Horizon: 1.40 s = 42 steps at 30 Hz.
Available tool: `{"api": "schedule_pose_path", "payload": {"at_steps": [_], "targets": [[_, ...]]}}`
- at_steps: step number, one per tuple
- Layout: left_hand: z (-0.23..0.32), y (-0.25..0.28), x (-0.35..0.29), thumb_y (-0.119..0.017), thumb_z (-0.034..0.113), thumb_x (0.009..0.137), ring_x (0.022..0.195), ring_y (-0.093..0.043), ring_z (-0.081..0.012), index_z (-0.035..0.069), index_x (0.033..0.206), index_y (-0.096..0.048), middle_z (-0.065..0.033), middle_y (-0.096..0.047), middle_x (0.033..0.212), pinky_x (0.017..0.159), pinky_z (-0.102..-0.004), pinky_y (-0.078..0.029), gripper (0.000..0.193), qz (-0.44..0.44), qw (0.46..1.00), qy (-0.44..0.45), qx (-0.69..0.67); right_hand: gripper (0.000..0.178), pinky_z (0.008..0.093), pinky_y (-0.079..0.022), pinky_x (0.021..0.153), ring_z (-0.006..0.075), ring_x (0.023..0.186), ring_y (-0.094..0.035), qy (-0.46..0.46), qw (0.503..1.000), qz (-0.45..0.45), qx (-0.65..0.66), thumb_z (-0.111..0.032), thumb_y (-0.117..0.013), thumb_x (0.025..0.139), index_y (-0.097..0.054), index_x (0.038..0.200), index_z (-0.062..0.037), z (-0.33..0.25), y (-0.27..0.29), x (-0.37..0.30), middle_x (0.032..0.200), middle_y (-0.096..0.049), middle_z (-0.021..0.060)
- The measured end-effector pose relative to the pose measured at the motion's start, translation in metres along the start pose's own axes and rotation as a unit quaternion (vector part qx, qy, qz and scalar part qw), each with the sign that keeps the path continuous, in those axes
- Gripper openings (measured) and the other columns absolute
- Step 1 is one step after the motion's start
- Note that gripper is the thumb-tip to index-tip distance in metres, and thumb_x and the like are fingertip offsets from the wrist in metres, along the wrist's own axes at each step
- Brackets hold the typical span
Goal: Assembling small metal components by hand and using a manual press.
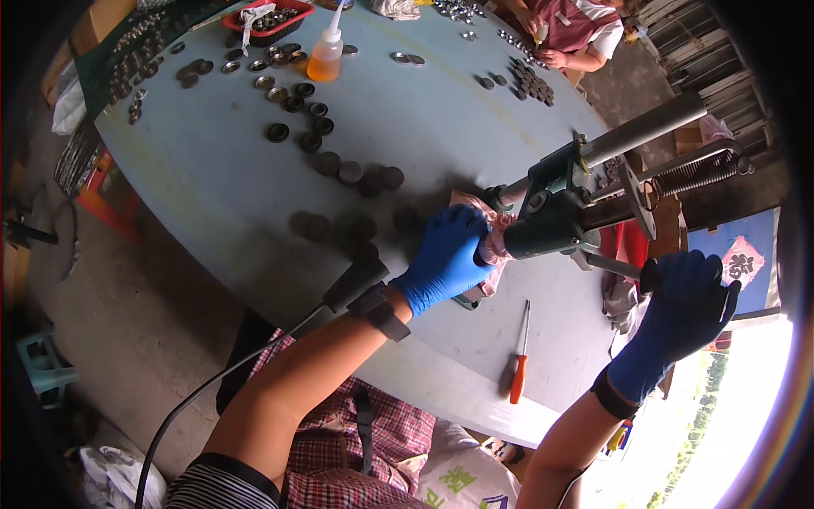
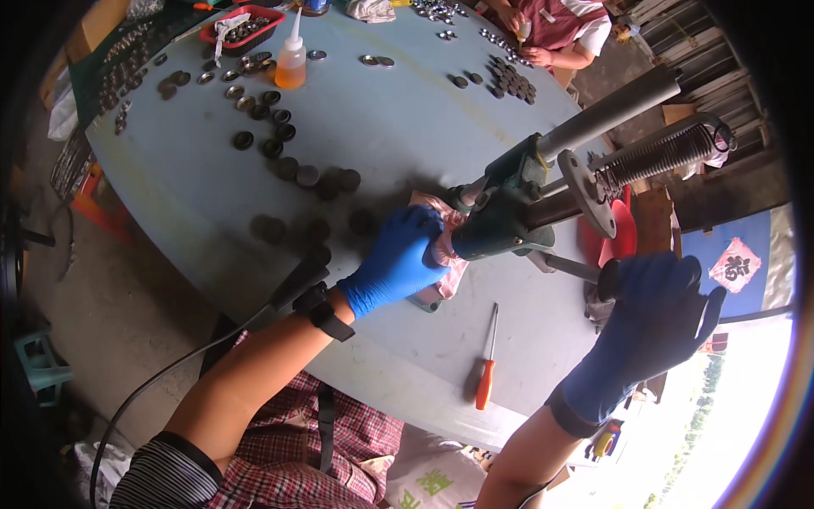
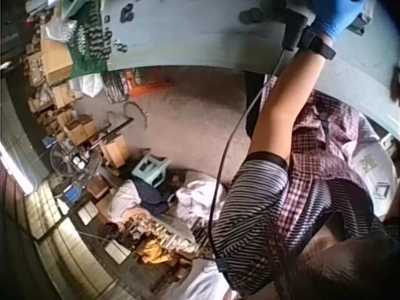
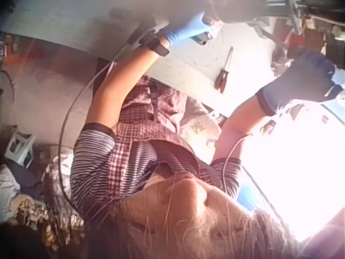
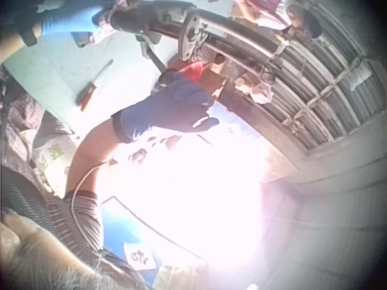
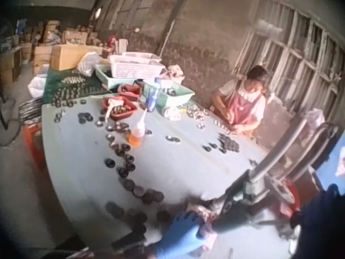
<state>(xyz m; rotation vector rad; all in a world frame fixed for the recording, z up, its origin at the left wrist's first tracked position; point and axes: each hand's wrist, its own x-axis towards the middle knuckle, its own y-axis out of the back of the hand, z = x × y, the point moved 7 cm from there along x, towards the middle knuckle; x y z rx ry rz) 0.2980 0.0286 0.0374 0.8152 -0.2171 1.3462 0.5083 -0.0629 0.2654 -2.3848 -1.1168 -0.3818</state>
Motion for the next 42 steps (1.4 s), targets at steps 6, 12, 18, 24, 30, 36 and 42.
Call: {"api": "schedule_pose_path", "payload": {"at_steps": [6,12,18,24,30,36,42], "targets": [[0.002,0.006,0.001,-0.074,0.021,0.073,0.098,-0.058,-0.0330,0.008,0.092,-0.059,-0.0129,-0.060,0.097,0.089,-0.0430,-0.045,0.027,0.027,0.999,-0.018,0.014,0.039,0.0392,-0.038,0.078,0.0214,0.078,-0.043,0.045,0.982,-0.018,-0.185,-0.041,-0.035,0.099,-0.041,0.088,-0.0044,-0.006,0.011,-0.001,0.083,-0.037,0.0072],[-0.003,0.002,-0.001,-0.074,0.019,0.074,0.094,-0.058,-0.0347,0.006,0.090,-0.058,-0.0148,-0.060,0.095,0.086,-0.0420,-0.047,0.026,0.026,0.998,-0.023,-0.048,0.040,0.0411,-0.035,0.071,0.0239,0.072,-0.037,-0.051,0.954,-0.273,0.108,-0.041,-0.032,0.099,-0.039,0.084,-0.0046,-0.005,-0.019,-0.020,0.078,-0.031,0.0087],[0.006,0.022,-0.002,-0.074,0.013,0.073,0.095,-0.058,-0.0343,0.005,0.098,-0.058,-0.0143,-0.060,0.098,0.085,-0.0429,-0.047,0.030,0.035,0.998,-0.025,-0.052,0.040,0.0415,-0.032,0.070,0.0236,0.074,-0.036,-0.065,0.953,-0.261,0.137,-0.041,-0.033,0.098,-0.039,0.082,-0.0047,-0.003,-0.024,-0.027,0.077,-0.031,0.0101],[-0.016,0.073,-0.016,-0.070,0.013,0.073,0.101,-0.054,-0.0329,0.006,0.110,-0.056,-0.0137,-0.056,0.105,0.086,-0.0448,-0.043,0.041,-0.012,0.965,0.017,0.262,0.042,0.0427,-0.028,0.070,0.0239,0.076,-0.034,-0.026,0.950,-0.228,0.211,-0.040,-0.037,0.097,-0.036,0.075,-0.0039,-0.005,-0.022,-0.048,0.076,-0.030,0.0104],[-0.045,0.065,-0.026,-0.072,0.018,0.078,0.097,-0.056,-0.0289,0.009,0.114,-0.058,-0.0106,-0.056,0.105,0.084,-0.0418,-0.044,0.040,-0.135,0.942,0.092,0.292,0.043,0.0425,-0.028,0.070,0.0242,0.074,-0.033,0.027,0.954,-0.251,0.160,-0.042,-0.036,0.096,-0.035,0.073,-0.0055,-0.001,-0.021,-0.068,0.074,-0.029,0.0101],[-0.028,0.062,-0.015,-0.070,0.014,0.078,0.088,-0.058,-0.0323,0.009,0.102,-0.059,-0.0109,-0.059,0.098,0.074,-0.0432,-0.047,0.026,-0.066,0.977,0.041,0.200,0.045,0.0427,-0.030,0.071,0.0249,0.075,-0.036,0.025,0.953,-0.239,0.183,-0.045,-0.034,0.097,-0.038,0.075,-0.0058,-0.002,-0.012,-0.065,0.073,-0.030,0.0101],[-0.004,0.038,-0.008,-0.067,0.011,0.081,0.095,-0.058,-0.0353,0.005,0.107,-0.057,-0.0153,-0.060,0.103,0.081,-0.0429,-0.050,0.028,-0.026,1.000,-0.010,-0.007,0.038,0.0394,-0.034,0.061,0.0204,0.064,-0.035,-0.103,0.964,-0.218,0.109,-0.042,-0.036,0.098,-0.039,0.079,-0.0086,0.009,-0.019,0.014,0.073,-0.033,0.0066]]}}
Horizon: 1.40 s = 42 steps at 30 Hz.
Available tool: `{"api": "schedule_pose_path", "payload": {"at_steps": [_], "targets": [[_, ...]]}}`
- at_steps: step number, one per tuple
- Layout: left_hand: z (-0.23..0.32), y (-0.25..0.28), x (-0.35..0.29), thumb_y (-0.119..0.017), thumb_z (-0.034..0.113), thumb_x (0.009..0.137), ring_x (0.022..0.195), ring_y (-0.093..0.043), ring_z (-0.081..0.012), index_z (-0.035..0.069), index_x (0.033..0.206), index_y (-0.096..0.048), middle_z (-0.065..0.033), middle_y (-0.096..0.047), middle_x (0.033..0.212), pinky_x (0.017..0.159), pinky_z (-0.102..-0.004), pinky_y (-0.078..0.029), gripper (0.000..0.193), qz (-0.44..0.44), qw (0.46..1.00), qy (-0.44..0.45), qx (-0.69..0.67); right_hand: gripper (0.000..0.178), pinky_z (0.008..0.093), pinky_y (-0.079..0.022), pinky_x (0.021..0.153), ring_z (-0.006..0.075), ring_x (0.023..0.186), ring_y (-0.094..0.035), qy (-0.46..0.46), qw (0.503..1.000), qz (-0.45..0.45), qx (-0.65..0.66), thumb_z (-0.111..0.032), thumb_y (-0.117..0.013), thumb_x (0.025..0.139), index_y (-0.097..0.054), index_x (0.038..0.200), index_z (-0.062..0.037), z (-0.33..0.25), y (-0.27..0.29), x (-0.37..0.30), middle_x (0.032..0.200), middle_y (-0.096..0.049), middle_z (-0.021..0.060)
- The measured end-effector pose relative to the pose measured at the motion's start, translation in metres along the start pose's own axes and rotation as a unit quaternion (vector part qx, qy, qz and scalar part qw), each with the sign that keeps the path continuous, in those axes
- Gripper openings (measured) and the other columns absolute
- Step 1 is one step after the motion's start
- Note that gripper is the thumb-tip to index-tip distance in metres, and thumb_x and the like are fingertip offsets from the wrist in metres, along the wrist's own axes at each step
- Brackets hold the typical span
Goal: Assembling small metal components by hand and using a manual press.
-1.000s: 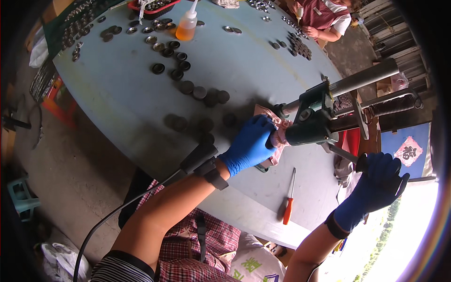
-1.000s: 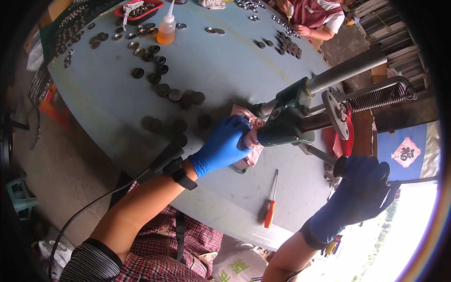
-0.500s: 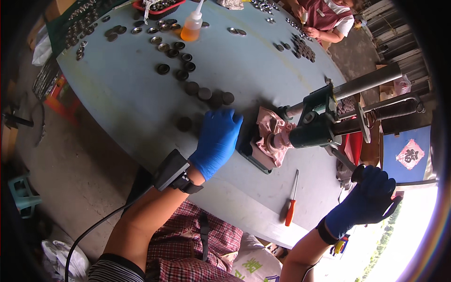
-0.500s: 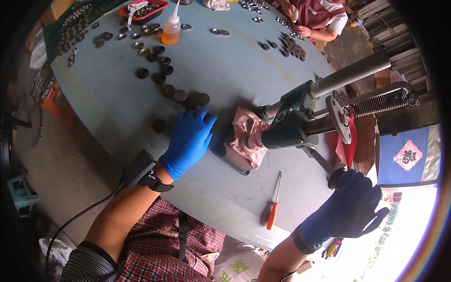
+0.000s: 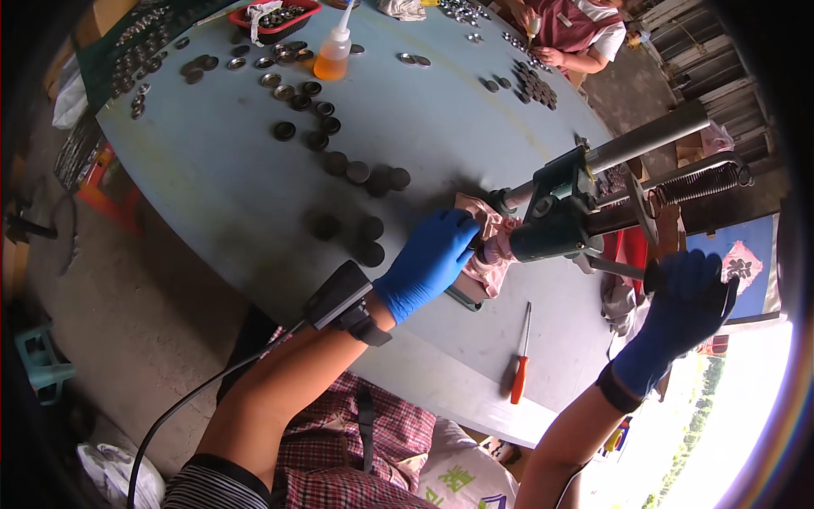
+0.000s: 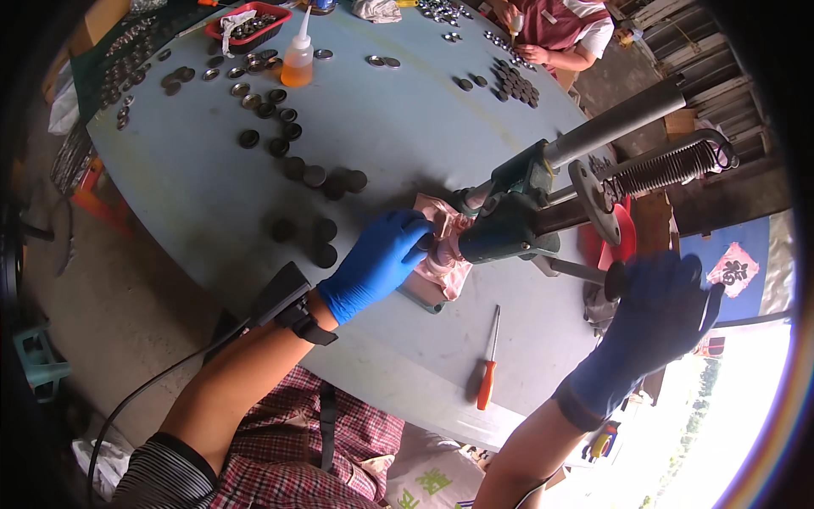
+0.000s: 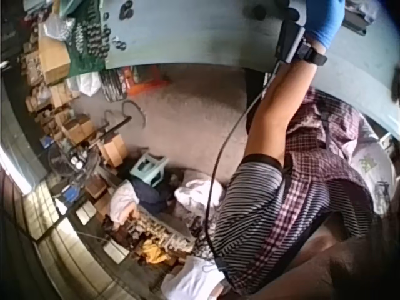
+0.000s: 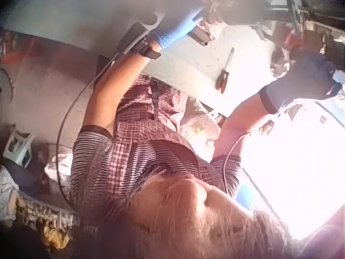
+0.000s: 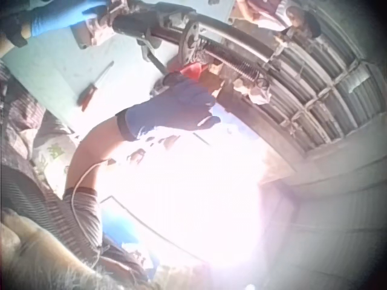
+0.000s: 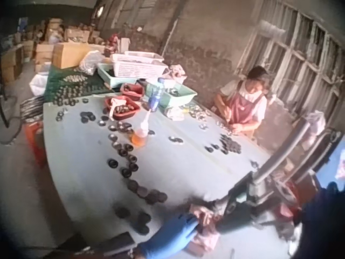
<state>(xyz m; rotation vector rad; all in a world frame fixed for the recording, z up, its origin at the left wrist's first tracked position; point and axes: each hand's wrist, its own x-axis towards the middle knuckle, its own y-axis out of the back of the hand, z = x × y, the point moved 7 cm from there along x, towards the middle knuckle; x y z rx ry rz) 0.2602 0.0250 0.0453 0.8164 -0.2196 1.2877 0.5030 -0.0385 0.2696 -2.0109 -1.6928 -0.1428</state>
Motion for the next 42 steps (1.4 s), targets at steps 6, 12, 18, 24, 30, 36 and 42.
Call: {"api": "schedule_pose_path", "payload": {"at_steps": [6,12,18,24,30,36,42], "targets": [[-0.003,-0.010,0.012,-0.066,0.010,0.084,0.101,-0.057,-0.0356,0.004,0.110,-0.056,-0.0154,-0.059,0.107,0.087,-0.0426,-0.049,0.028,-0.030,0.995,0.007,-0.098,0.035,0.0293,-0.028,0.047,0.0130,0.052,-0.027,-0.075,0.995,-0.011,-0.058,-0.037,-0.040,0.095,-0.032,0.068,-0.0157,-0.004,0.001,0.042,0.061,-0.027,-0.0025],[-0.024,-0.008,0.001,-0.069,0.008,0.083,0.097,-0.062,-0.0320,0.004,0.104,-0.067,-0.0146,-0.063,0.105,0.085,-0.0388,-0.052,0.021,-0.086,0.983,0.030,-0.160,0.037,0.0252,-0.020,0.041,0.0104,0.046,-0.021,-0.066,0.997,0.028,-0.041,-0.033,-0.044,0.093,-0.028,0.063,-0.0175,0.007,-0.003,0.047,0.056,-0.022,-0.0039],[-0.018,-0.003,-0.003,-0.067,0.005,0.085,0.098,-0.066,-0.0300,0.002,0.107,-0.069,-0.0146,-0.066,0.112,0.084,-0.0341,-0.055,0.023,-0.064,0.982,0.017,-0.180,0.037,0.0257,-0.021,0.040,0.0102,0.045,-0.021,-0.048,0.996,0.037,-0.063,-0.032,-0.042,0.094,-0.029,0.063,-0.0174,0.004,-0.003,0.044,0.055,-0.024,-0.0039],[-0.027,0.001,-0.006,-0.065,0.004,0.086,0.098,-0.068,-0.0292,0.001,0.109,-0.068,-0.0156,-0.068,0.112,0.084,-0.0322,-0.055,0.023,-0.029,0.969,0.086,-0.231,0.039,0.0276,-0.020,0.038,0.0111,0.043,-0.020,-0.018,0.994,0.081,-0.065,-0.035,-0.038,0.096,-0.030,0.062,-0.0171,0.004,-0.010,0.037,0.053,-0.023,-0.0034],[-0.025,-0.001,-0.006,-0.067,0.004,0.085,0.098,-0.068,-0.0276,0.001,0.108,-0.069,-0.0131,-0.068,0.112,0.084,-0.0321,-0.055,0.023,-0.039,0.984,0.034,-0.169,0.040,0.0284,-0.020,0.038,0.0116,0.043,-0.020,-0.042,0.998,0.019,-0.049,-0.037,-0.037,0.096,-0.030,0.062,-0.0169,0.005,-0.010,0.040,0.053,-0.023,-0.0030],[-0.019,0.002,-0.005,-0.070,0.005,0.082,0.098,-0.066,-0.0308,0.002,0.104,-0.068,-0.0123,-0.068,0.107,0.085,-0.0359,-0.054,0.022,-0.031,0.992,-0.001,-0.124,0.036,0.0277,-0.023,0.045,0.0113,0.046,-0.022,-0.049,0.998,0.012,-0.027,-0.030,-0.041,0.094,-0.029,0.063,-0.0168,0.005,-0.009,0.040,0.055,-0.024,-0.0028],[-0.015,0.012,0.006,-0.069,0.006,0.081,0.091,-0.060,-0.0357,0.004,0.102,-0.064,-0.0146,-0.064,0.099,0.081,-0.0423,-0.051,0.022,0.031,0.994,-0.003,-0.105,0.035,0.0273,-0.026,0.048,0.0114,0.048,-0.025,-0.051,0.994,0.086,-0.046,-0.030,-0.043,0.096,-0.032,0.066,-0.0160,0.017,-0.037,0.045,0.057,-0.025,-0.0030]]}}
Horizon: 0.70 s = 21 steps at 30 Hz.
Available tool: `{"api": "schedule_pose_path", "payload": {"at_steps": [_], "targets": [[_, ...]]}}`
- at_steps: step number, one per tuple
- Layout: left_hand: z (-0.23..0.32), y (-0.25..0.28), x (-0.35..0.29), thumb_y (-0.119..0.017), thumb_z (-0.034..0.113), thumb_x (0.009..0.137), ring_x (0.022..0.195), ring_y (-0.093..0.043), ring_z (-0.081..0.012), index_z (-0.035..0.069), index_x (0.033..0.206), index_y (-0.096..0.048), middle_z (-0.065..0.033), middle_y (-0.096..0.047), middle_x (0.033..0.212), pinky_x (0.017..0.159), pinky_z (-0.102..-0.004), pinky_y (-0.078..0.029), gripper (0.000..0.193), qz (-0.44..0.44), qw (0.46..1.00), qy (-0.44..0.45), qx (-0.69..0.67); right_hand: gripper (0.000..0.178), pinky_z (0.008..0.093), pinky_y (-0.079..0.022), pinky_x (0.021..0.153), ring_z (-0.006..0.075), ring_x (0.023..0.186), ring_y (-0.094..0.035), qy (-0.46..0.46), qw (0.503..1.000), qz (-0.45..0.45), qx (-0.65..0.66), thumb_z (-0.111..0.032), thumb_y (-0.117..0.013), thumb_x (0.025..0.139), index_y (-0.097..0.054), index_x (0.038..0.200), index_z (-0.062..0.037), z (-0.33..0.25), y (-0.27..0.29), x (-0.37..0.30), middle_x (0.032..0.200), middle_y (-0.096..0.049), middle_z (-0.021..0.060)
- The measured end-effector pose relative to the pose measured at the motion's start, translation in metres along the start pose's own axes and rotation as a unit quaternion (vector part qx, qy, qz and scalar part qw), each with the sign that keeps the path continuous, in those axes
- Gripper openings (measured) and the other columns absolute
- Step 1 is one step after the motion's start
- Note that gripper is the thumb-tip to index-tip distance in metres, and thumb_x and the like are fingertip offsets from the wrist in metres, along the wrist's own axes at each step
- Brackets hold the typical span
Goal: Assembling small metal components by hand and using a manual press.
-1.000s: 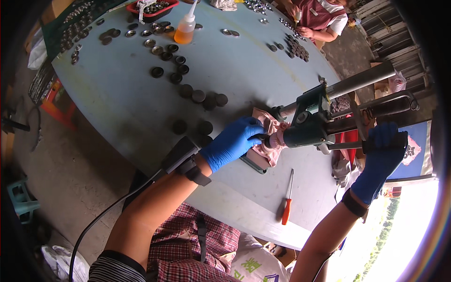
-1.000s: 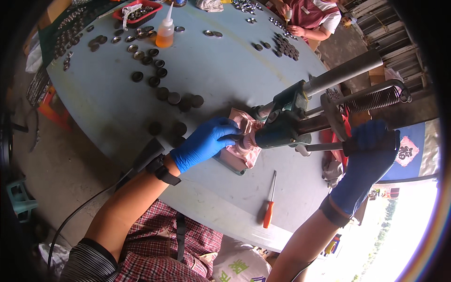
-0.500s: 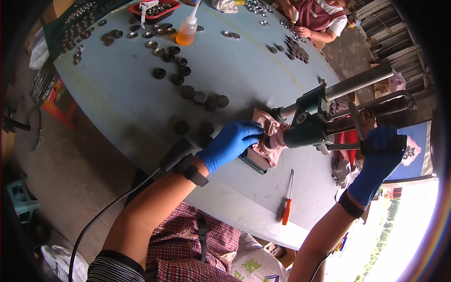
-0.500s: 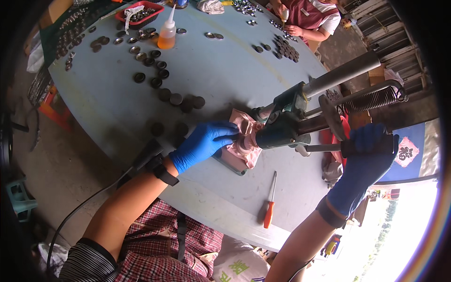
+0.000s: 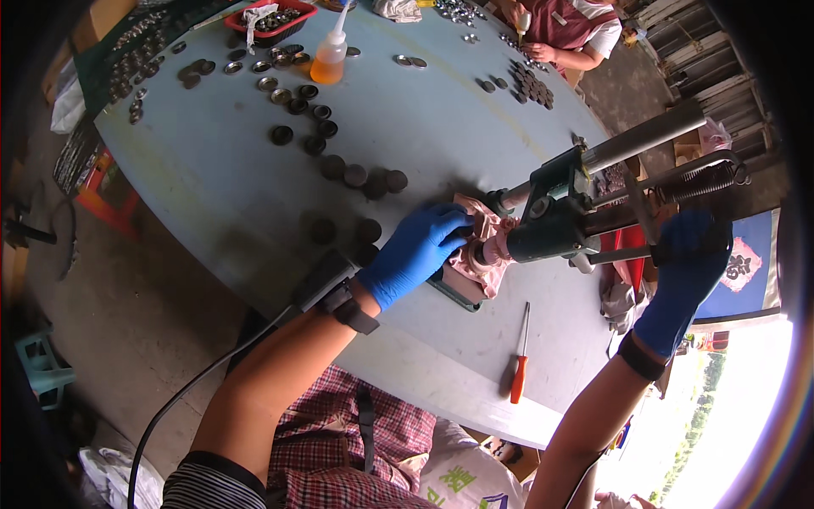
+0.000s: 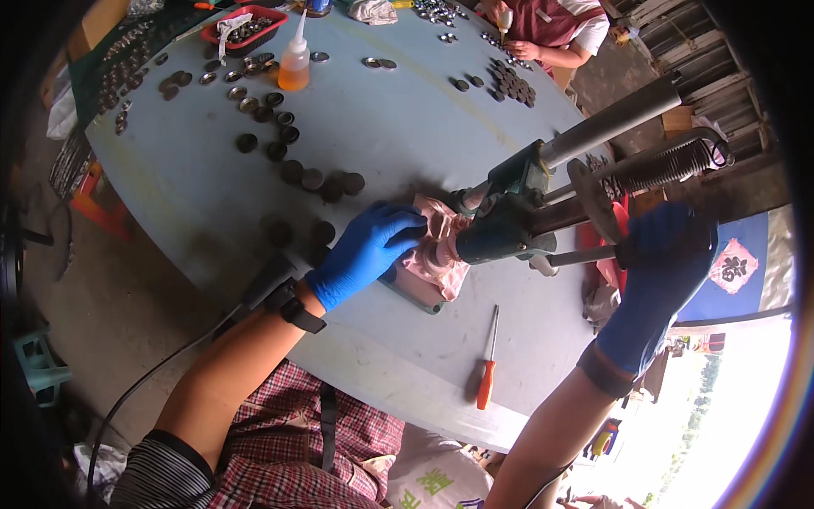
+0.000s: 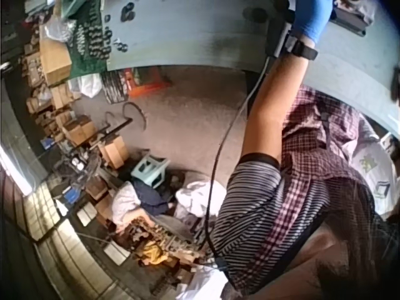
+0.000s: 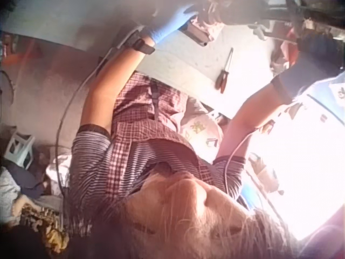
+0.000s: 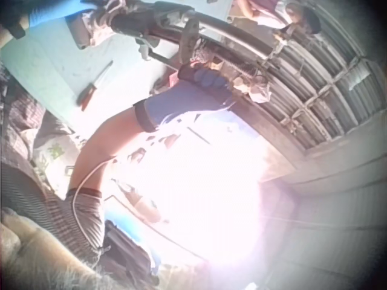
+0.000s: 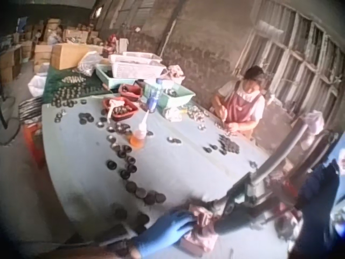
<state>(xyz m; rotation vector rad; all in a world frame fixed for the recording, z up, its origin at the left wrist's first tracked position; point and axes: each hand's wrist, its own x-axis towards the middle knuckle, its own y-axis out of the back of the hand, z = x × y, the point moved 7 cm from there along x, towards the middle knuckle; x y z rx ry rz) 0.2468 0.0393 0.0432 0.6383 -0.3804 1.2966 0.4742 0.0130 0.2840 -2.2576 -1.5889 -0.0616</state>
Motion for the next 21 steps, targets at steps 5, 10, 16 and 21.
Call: {"api": "schedule_pose_path", "payload": {"at_steps": [5,10,16,21], "targets": [[0.004,-0.036,-0.008,-0.073,0.015,0.084,0.094,-0.062,-0.0339,0.004,0.113,-0.062,-0.0163,-0.065,0.103,0.083,-0.0402,-0.051,0.033,-0.055,0.998,0.019,-0.037,0.035,0.0277,-0.030,0.051,0.0104,0.050,-0.027,-0.052,0.991,-0.118,0.031,-0.033,-0.047,0.099,-0.037,0.069,-0.0164,-0.001,0.027,0.020,0.058,-0.027,-0.0041],[0.004,-0.048,-0.006,-0.076,0.018,0.082,0.096,-0.062,-0.0356,0.001,0.142,-0.038,-0.0188,-0.062,0.109,0.083,-0.0403,-0.052,0.074,-0.031,0.999,0.040,-0.013,0.033,0.0277,-0.030,0.051,0.0114,0.053,-0.029,-0.042,0.988,-0.149,-0.015,-0.034,-0.044,0.099,-0.038,0.071,-0.0170,-0.002,0.034,0.028,0.062,-0.029,-0.0033],[0.001,-0.056,-0.007,-0.077,0.016,0.080,0.095,-0.063,-0.0344,-0.003,0.145,-0.031,-0.0185,-0.063,0.108,0.083,-0.0405,-0.053,0.082,-0.050,0.995,0.076,-0.033,0.029,0.0327,-0.036,0.055,0.0173,0.066,-0.042,0.012,0.991,-0.126,-0.039,-0.040,-0.040,0.093,-0.042,0.081,-0.0136,-0.020,0.053,-0.018,0.076,-0.039,0.0023],[-0.004,-0.046,-0.011,-0.077,0.013,0.079,0.096,-0.062,-0.0345,-0.002,0.145,-0.031,-0.0193,-0.061,0.110,0.084,-0.0406,-0.052,0.082,-0.044,0.996,0.071,-0.025,0.038,0.0378,-0.032,0.053,0.0213,0.063,-0.038,0.067,0.986,-0.150,-0.007,-0.045,-0.034,0.095,-0.043,0.080,-0.0108,-0.006,0.039,-0.049,0.074,-0.037,0.0062]]}}
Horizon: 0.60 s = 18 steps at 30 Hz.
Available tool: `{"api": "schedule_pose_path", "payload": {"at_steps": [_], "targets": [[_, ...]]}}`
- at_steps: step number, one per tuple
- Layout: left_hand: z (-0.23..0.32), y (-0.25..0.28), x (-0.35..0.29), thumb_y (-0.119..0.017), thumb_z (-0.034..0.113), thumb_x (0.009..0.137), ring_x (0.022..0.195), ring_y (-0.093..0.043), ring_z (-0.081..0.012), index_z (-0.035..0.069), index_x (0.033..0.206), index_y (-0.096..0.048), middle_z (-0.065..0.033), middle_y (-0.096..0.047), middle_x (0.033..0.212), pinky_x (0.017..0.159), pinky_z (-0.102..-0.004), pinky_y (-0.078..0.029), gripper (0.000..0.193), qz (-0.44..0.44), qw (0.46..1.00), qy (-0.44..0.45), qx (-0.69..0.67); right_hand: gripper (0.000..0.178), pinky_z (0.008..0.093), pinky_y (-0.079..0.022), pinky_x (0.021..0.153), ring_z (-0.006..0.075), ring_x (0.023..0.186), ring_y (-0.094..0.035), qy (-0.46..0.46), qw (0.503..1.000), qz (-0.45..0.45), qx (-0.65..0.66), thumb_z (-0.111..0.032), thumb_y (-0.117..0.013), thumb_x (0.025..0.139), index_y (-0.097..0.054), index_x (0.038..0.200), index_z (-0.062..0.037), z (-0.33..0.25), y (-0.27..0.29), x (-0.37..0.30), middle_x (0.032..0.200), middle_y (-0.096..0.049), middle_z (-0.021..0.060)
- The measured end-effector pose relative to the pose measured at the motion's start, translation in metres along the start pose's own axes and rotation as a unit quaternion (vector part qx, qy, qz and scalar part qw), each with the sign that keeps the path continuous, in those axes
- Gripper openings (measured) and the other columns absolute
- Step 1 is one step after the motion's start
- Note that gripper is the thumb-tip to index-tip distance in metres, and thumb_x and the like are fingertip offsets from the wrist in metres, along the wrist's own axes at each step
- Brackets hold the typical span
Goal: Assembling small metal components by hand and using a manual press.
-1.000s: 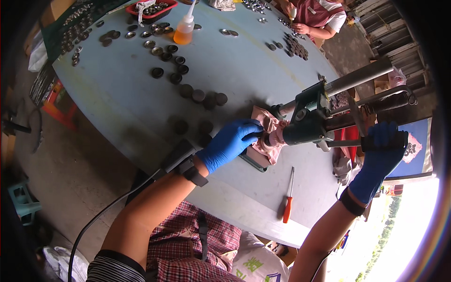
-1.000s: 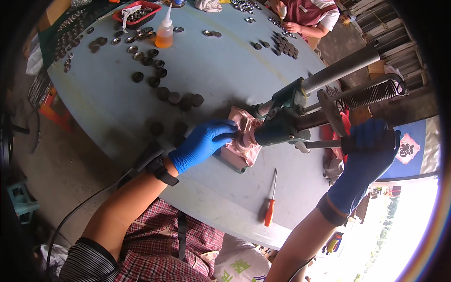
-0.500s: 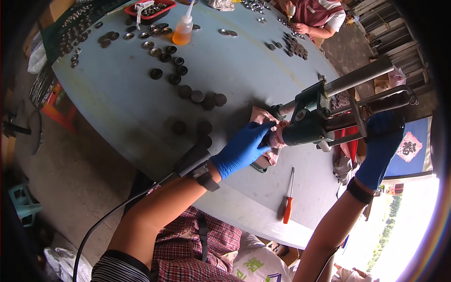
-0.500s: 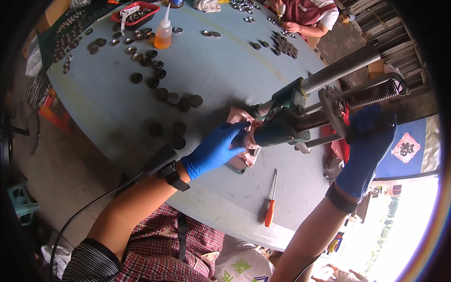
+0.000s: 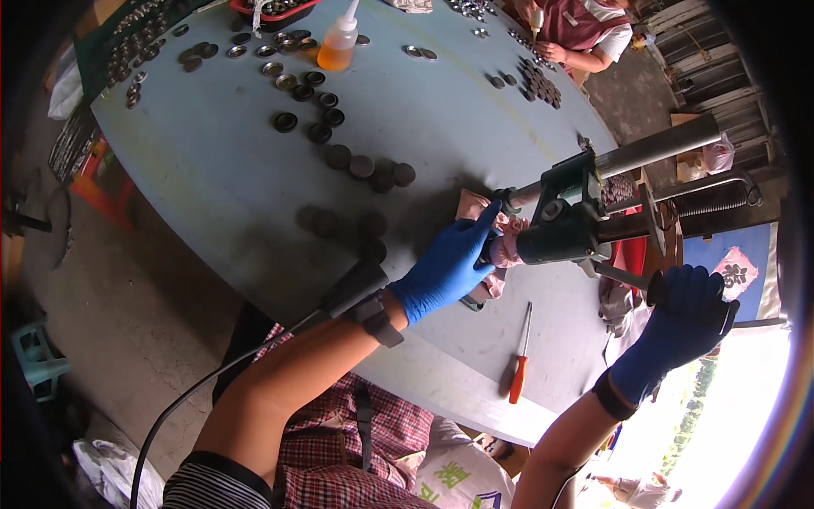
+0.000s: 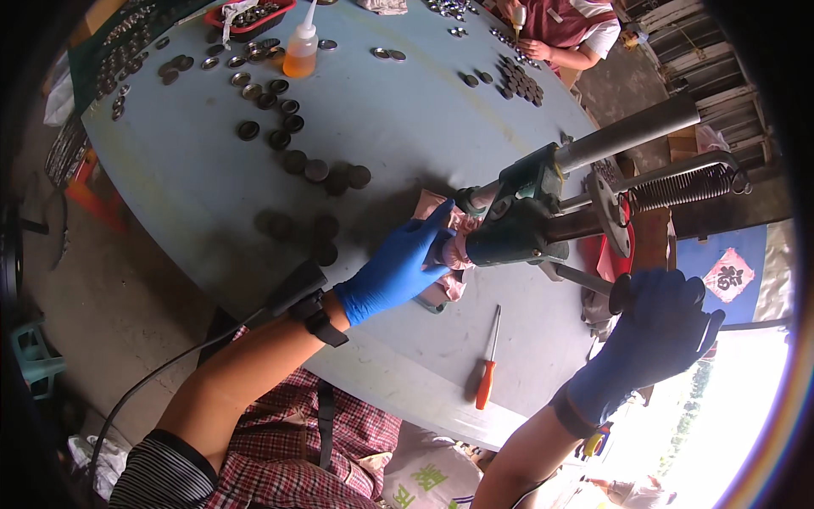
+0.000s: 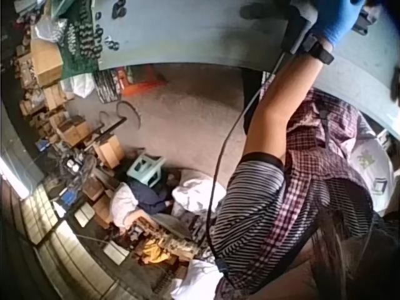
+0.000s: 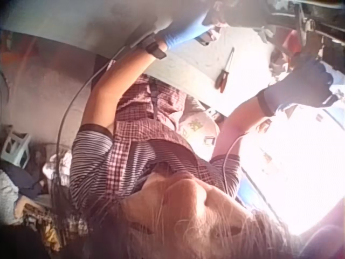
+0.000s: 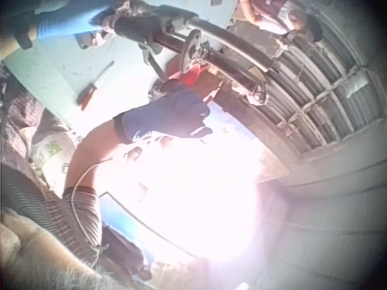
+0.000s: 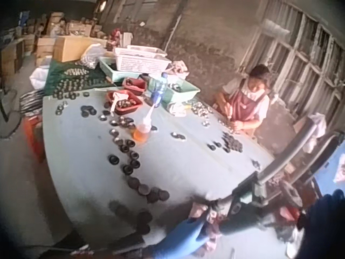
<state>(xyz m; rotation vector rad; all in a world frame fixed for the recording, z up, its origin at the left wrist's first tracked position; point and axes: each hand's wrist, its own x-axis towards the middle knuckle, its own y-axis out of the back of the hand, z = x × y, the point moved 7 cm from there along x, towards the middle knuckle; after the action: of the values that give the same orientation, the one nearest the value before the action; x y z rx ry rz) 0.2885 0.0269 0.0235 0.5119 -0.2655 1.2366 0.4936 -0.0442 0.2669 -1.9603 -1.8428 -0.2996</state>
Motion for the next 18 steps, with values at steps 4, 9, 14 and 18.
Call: {"api": "schedule_pose_path", "payload": {"at_steps": [4,9,14,18], "targets": [[0.008,0.030,-0.009,-0.077,0.014,0.078,0.104,-0.058,-0.0351,0.001,0.143,-0.037,-0.0181,-0.057,0.119,0.089,-0.0424,-0.049,0.077,0.044,0.996,-0.072,-0.036,0.042,0.0385,-0.031,0.052,0.0216,0.062,-0.035,0.027,0.994,-0.088,0.057,-0.047,-0.031,0.096,-0.041,0.080,-0.0092,0.004,-0.036,-0.001,0.073,-0.036,0.0073],[0.022,0.093,-0.039,-0.078,0.023,0.073,0.114,-0.048,-0.0350,0.005,0.132,-0.049,-0.0168,-0.050,0.129,0.096,-0.0463,-0.039,0.068,0.009,0.922,0.060,0.383,0.043,0.0409,-0.031,0.057,0.0233,0.068,-0.035,0.070,0.997,0.011,0.030,-0.046,-0.030,0.096,-0.039,0.080,-0.0072,-0.010,-0.007,-0.022,0.075,-0.032,0.0097],[0.005,0.104,-0.056,-0.071,0.017,0.080,0.104,-0.053,-0.0328,0.006,0.127,-0.055,-0.0140,-0.055,0.119,0.089,-0.0457,-0.043,0.051,-0.019,0.896,0.072,0.437,0.044,0.0439,-0.031,0.062,0.0246,0.071,-0.036,0.098,0.992,-0.004,0.076,-0.045,-0.031,0.095,-0.038,0.079,-0.0057,-0.001,-0.013,-0.033,0.076,-0.031,0.0117],[-0.005,0.108,-0.047,-0.067,0.011,0.082,0.097,-0.057,-0.0307,0.007,0.123,-0.057,-0.0117,-0.058,0.109,0.082,-0.0434,-0.045,0.043,-0.006,0.910,0.056,0.411,0.046,0.0465,-0.030,0.064,0.0276,0.070,-0.035,0.148,0.987,0.006,0.056,-0.046,-0.030,0.095,-0.037,0.075,-0.0054,0.005,-0.035,-0.053,0.073,-0.032,0.0130]]}}
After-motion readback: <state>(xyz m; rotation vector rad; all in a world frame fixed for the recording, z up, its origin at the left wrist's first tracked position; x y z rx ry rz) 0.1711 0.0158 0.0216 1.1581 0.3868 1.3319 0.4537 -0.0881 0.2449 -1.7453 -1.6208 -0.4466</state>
